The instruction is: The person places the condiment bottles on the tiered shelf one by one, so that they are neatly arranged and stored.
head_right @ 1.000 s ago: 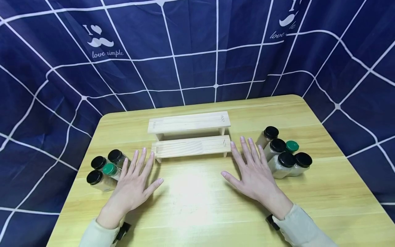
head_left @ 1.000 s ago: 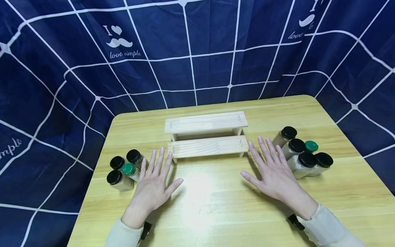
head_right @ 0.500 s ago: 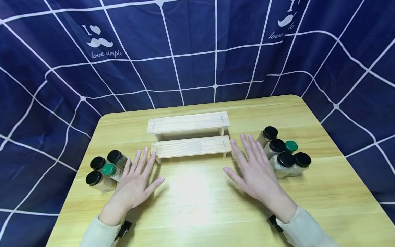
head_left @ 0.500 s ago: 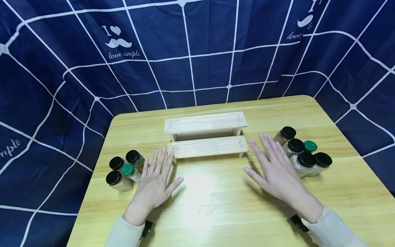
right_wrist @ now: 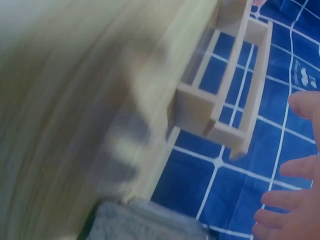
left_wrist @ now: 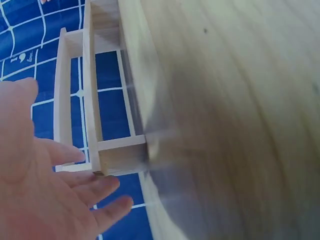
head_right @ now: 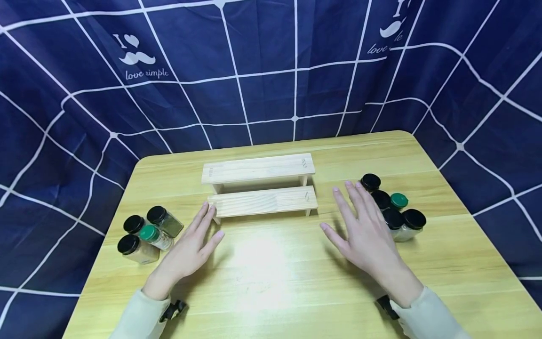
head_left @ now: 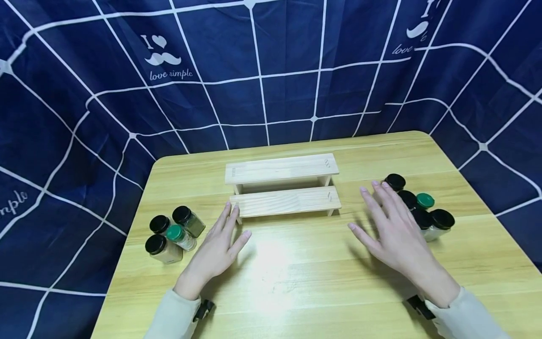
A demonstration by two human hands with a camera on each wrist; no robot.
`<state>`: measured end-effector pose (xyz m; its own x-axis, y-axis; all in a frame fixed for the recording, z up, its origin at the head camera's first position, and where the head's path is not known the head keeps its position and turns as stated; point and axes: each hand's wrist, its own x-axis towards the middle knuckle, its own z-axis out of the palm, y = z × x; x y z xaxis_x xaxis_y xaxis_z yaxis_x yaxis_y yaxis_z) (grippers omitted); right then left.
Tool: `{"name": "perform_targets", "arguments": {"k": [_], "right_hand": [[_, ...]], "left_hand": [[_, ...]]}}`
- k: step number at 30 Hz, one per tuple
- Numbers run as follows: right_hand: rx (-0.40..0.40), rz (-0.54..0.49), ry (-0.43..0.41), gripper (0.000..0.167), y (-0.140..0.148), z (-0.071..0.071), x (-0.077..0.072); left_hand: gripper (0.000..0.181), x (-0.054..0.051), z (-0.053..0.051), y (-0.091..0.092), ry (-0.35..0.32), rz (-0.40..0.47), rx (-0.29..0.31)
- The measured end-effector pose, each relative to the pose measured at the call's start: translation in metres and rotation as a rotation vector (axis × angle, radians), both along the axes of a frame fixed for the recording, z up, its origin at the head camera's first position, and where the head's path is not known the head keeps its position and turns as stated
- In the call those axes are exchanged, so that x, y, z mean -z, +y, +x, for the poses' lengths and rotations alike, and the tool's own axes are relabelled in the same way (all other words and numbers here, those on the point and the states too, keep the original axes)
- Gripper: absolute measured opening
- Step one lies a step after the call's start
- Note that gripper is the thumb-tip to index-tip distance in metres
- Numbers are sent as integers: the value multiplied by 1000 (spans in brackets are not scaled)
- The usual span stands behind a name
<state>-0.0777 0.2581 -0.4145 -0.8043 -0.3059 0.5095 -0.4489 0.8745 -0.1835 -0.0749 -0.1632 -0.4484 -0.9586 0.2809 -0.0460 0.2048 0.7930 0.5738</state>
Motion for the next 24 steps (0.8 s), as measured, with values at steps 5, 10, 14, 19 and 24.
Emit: {"name": "perform_targets", "arguments": {"k": [5,10,14,19,24], "right_hand": [[28,-138,137,84,18,-1,-9],[98,-258,48,79,55,6,-17],[215,-331,-132,83,85,16,-18],[290,-439,-264,82,116,32,-6],[192,-545,-333,82,133,37,12]], "left_hand": [[81,1,-7,0,-51,158,-42],[77,1,-14,-2,-82,293,-76],[77,2,-18,-4,-129,400,-113],[73,6,-24,-3,-172,496,-159],[65,10,-29,0,-165,551,-211]]}}
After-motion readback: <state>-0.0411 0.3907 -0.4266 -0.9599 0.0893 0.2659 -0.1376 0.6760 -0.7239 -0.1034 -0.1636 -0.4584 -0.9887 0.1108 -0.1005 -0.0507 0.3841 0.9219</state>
